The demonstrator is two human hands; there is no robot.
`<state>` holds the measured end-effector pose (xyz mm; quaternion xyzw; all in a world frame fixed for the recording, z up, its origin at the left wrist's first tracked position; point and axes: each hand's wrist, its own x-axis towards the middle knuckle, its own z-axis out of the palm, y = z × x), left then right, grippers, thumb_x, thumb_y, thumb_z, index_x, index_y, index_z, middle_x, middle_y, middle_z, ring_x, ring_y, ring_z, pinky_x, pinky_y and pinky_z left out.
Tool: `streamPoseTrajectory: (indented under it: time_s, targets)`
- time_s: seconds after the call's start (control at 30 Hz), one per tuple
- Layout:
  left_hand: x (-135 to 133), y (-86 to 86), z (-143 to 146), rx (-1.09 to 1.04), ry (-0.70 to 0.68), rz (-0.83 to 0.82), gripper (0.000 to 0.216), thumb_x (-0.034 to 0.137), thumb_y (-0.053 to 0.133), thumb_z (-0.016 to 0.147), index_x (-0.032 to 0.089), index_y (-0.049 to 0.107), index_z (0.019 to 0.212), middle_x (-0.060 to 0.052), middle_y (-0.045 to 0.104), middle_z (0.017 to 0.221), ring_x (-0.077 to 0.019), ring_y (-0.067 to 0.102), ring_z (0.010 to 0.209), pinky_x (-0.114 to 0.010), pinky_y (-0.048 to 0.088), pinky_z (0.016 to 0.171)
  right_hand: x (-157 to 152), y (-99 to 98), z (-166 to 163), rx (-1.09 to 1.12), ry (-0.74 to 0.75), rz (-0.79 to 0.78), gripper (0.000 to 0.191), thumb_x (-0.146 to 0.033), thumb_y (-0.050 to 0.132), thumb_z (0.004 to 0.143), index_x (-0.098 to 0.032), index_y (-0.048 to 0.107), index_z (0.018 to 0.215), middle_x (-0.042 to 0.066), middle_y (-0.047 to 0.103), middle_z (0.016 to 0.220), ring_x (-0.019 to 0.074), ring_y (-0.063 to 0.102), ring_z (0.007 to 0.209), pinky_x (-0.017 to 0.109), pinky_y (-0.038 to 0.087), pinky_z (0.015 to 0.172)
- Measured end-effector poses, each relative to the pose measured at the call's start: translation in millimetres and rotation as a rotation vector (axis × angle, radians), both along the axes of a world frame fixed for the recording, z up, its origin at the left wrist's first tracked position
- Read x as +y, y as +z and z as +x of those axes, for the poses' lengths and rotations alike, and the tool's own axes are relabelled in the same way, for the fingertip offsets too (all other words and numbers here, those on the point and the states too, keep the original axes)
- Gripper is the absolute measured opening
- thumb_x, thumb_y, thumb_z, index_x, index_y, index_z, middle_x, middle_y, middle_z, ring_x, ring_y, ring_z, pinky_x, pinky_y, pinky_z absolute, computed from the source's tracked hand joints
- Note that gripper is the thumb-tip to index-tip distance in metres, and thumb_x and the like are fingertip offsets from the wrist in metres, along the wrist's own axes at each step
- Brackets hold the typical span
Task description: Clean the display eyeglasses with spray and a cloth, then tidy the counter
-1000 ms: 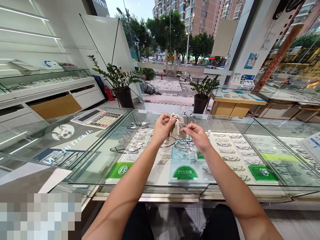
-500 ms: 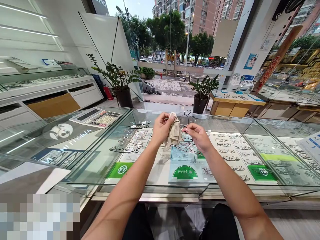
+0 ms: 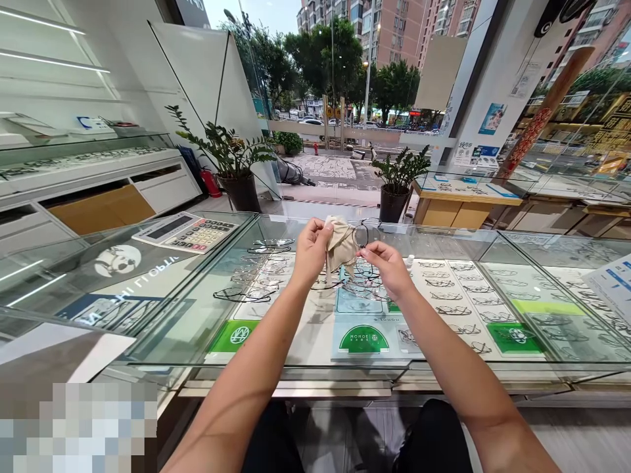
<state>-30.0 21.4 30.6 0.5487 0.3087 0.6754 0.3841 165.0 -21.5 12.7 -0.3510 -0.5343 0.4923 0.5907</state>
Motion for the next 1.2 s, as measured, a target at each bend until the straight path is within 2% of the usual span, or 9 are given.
streamPoseTrajectory:
  time_s: [0.13, 0.33, 0.53, 0.7, 0.83, 1.07, 1.2]
  targets:
    - [-1.4, 0.5, 0.1, -0.062, -0.049, -0.058, 0.059, 0.071, 0.09, 0.083, 0.025, 0.055, 0.09, 0.007, 0.048, 0.065, -0.0117, 0.039, 0.056, -0.023, 0.037, 0.055, 0.2, 0.8, 0.4, 0.021, -0.041, 0.022, 0.043, -0.062, 0.097, 0.075, -0.025, 0.077, 0.083, 0.004, 0.079, 0.092, 0.0227, 0.066, 0.097, 0.037, 0.051, 0.096]
    - [-4.4, 2.3, 1.0, -0.042, -0.16, -0.082, 0.07, 0.08, 0.092, 0.076, 0.025, 0.061, 0.105, 0.005, 0.061, 0.07, -0.0133, 0.052, 0.056, -0.025, 0.044, 0.055, -1.1, 4.4, 2.9, 0.01, 0.04, 0.047, 0.048, -0.066, 0.098, 0.073, -0.025, 0.075, 0.084, 0.004, 0.079, 0.091, 0.0226, 0.068, 0.095, 0.036, 0.052, 0.092]
    - [-6.6, 2.5, 1.3, 0.055, -0.174, -0.057, 0.068, 0.081, 0.089, 0.078, 0.017, 0.073, 0.095, -0.001, 0.067, 0.077, -0.0133, 0.056, 0.064, -0.024, 0.046, 0.057, -3.3, 7.3, 3.4, -0.018, 0.134, 0.046, 0.047, -0.067, 0.099, 0.074, -0.025, 0.078, 0.082, 0.004, 0.079, 0.09, 0.0225, 0.069, 0.095, 0.036, 0.052, 0.091]
    - [-11.9, 4.1, 3.8, 0.039, -0.336, -0.182, 0.071, 0.067, 0.104, 0.065, 0.017, 0.074, 0.105, -0.002, 0.074, 0.081, -0.0159, 0.064, 0.064, -0.026, 0.053, 0.059, -4.3, 7.6, 1.8, 0.011, 0.153, 0.018, 0.049, -0.067, 0.1, 0.072, -0.024, 0.077, 0.081, 0.002, 0.074, 0.085, 0.0196, 0.064, 0.086, 0.033, 0.051, 0.085]
    - [-17.2, 6.7, 6.0, 0.021, -0.421, -0.239, 0.067, 0.057, 0.107, 0.062, 0.016, 0.074, 0.103, -0.003, 0.076, 0.08, -0.0152, 0.065, 0.062, -0.024, 0.053, 0.058, -5.9, 9.7, 1.5, 0.018, 0.168, 0.005, 0.051, -0.067, 0.101, 0.071, -0.024, 0.076, 0.079, -0.001, 0.069, 0.079, 0.0168, 0.057, 0.078, 0.031, 0.048, 0.078]
    - [-23.1, 4.1, 13.5, 0.033, -0.427, -0.251, 0.063, 0.055, 0.109, 0.059, 0.016, 0.078, 0.096, -0.003, 0.075, 0.076, -0.014, 0.063, 0.058, -0.024, 0.052, 0.054, -4.9, 5.6, 1.0, 0.05, 0.205, -0.017, 0.052, -0.067, 0.102, 0.069, -0.023, 0.077, 0.078, 0.001, 0.073, 0.081, 0.0178, 0.062, 0.081, 0.033, 0.052, 0.083]
    - [-25.7, 1.2, 18.8, 0.022, -0.358, -0.194, 0.061, 0.061, 0.107, 0.059, 0.017, 0.074, 0.083, -0.003, 0.072, 0.071, -0.0141, 0.061, 0.058, -0.025, 0.051, 0.055, -6.2, 2.7, -1.7, 0.02, 0.253, -0.013, 0.049, -0.065, 0.103, 0.07, -0.023, 0.082, 0.084, 0.002, 0.079, 0.09, 0.0203, 0.068, 0.089, 0.036, 0.056, 0.091]
